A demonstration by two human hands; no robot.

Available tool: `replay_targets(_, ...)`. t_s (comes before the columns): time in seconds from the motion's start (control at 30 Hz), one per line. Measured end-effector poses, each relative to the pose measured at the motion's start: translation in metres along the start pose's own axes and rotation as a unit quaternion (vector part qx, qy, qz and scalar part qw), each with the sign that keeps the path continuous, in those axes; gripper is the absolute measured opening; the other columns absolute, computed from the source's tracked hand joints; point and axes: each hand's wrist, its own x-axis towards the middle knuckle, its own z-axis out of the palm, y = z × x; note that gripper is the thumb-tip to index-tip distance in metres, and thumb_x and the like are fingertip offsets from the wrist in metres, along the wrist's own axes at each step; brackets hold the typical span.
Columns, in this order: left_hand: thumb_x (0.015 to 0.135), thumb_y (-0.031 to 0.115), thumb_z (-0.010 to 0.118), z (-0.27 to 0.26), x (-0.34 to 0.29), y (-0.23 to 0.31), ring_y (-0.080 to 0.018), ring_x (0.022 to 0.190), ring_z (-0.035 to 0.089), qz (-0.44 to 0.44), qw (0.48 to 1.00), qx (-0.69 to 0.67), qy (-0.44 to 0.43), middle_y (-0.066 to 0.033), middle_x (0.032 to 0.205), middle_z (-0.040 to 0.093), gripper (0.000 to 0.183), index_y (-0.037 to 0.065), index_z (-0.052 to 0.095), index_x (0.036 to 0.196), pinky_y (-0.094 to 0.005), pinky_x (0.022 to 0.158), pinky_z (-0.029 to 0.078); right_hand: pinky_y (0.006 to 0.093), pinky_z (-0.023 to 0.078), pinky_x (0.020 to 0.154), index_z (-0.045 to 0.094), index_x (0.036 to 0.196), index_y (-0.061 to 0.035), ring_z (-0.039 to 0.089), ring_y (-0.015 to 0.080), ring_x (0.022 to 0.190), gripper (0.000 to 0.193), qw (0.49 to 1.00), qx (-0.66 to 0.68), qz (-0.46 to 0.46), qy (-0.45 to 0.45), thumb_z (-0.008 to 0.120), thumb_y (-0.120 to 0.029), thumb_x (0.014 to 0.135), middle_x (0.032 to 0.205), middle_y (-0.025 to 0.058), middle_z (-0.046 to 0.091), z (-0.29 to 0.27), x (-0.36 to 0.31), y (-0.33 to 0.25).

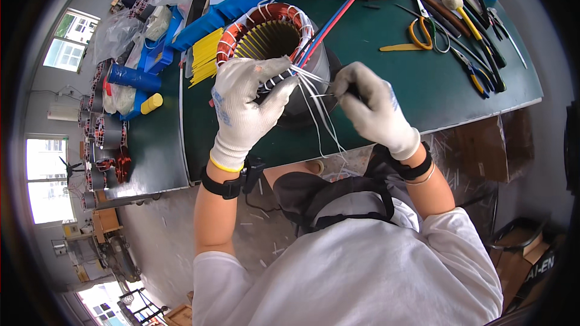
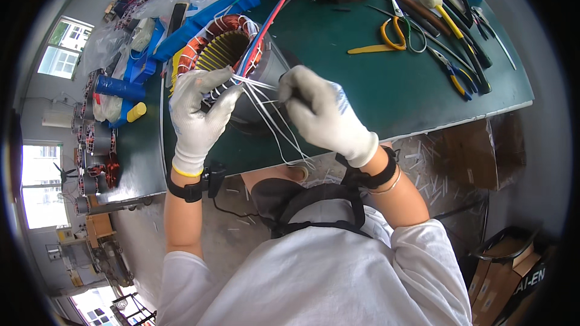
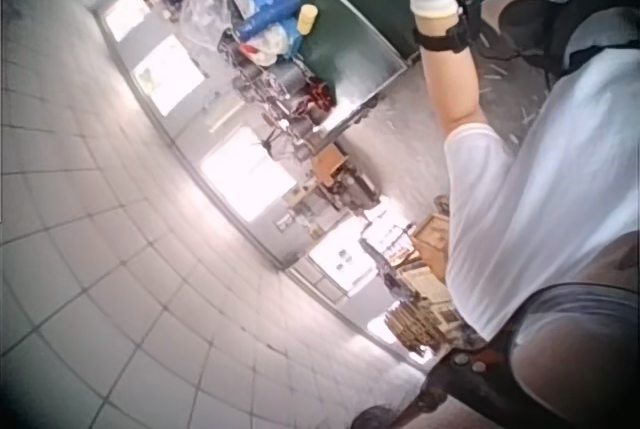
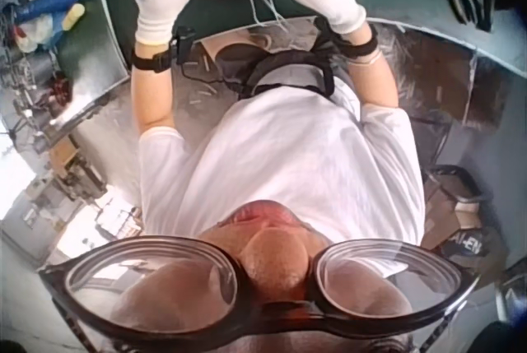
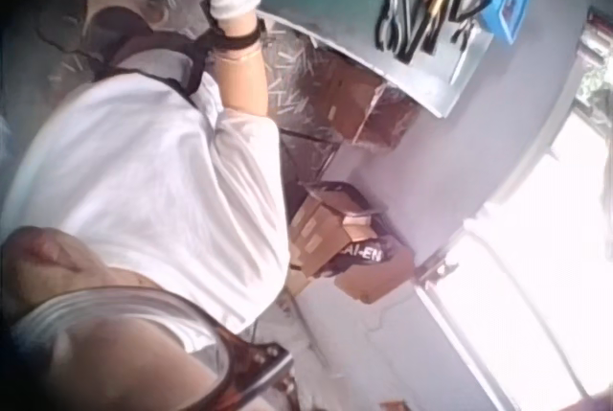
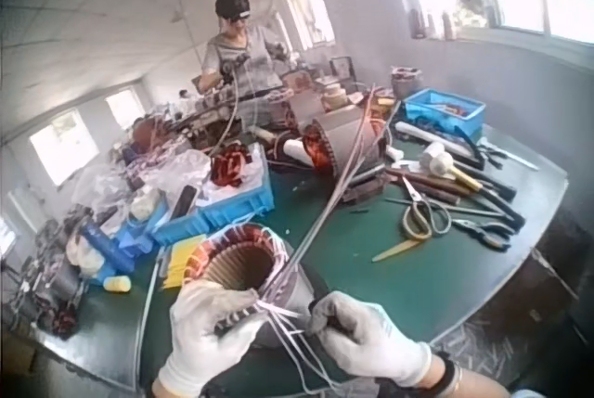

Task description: Assembling electric motor stators by threading and securing wires.

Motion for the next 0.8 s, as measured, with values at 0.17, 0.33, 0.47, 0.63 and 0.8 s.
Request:
replay_targets(0.17,0.073,0.011,0.083,0.002,0.000,0.000,-0.0246,0.074,0.063,-0.012,1.000,-0.004,-0.001,-0.0036,0.082,0.070,0.025,0.012,0.073,0.096,-0.0368,0.071,0.046,0.0402,0.049,0.067,0.058,0.087,-0.0030,0.059,0.0372,0.072,0.016,0.949,-0.271,-0.162,-0.001,0.053,0.003,0.073,0.076,0.0183,0.061,-0.010,0.011,0.001)
replay_targets(0.33,0.073,0.012,0.083,0.004,0.008,-0.003,-0.0247,0.072,0.064,0.015,1.000,-0.007,0.014,-0.0020,0.081,0.070,0.023,0.012,0.071,0.092,-0.0370,0.071,0.046,0.0350,0.049,0.071,0.064,0.100,-0.0044,0.061,0.0226,0.075,0.017,1.000,0.009,0.011,-0.009,0.057,-0.005,0.085,0.085,0.0115,0.062,-0.009,0.014,-0.006)
replay_targets(0.47,0.072,0.012,0.083,0.000,0.012,0.004,-0.0251,0.069,0.063,0.011,0.999,-0.016,0.028,-0.0027,0.078,0.069,0.023,0.013,0.070,0.091,-0.0380,0.069,0.046,0.0346,0.047,0.093,0.065,0.120,-0.0023,0.060,0.0228,0.104,0.028,0.995,0.046,-0.030,-0.083,0.064,-0.012,0.094,0.108,0.0113,0.064,-0.018,0.002,-0.007)
replay_targets(0.63,0.070,0.014,0.083,-0.002,0.001,0.005,-0.0256,0.073,0.062,0.009,0.999,-0.007,0.033,-0.0035,0.081,0.069,0.024,0.014,0.072,0.091,-0.0381,0.071,0.047,0.0355,0.051,0.082,0.062,0.123,-0.0082,0.061,0.0176,0.084,0.029,0.871,0.429,0.056,0.233,0.064,-0.009,0.094,0.100,-0.0006,0.066,-0.065,-0.065,-0.013)
replay_targets(0.8,0.069,0.015,0.084,-0.007,-0.010,0.002,-0.0232,0.072,0.062,0.013,0.998,0.005,0.054,0.0001,0.082,0.070,0.024,0.016,0.073,0.090,-0.0373,0.071,0.046,0.0188,0.031,0.051,0.065,0.106,-0.0038,0.043,0.0032,0.057,0.014,0.955,0.150,0.182,0.181,0.060,-0.016,0.101,0.080,-0.0013,0.060,-0.123,-0.122,0.006)
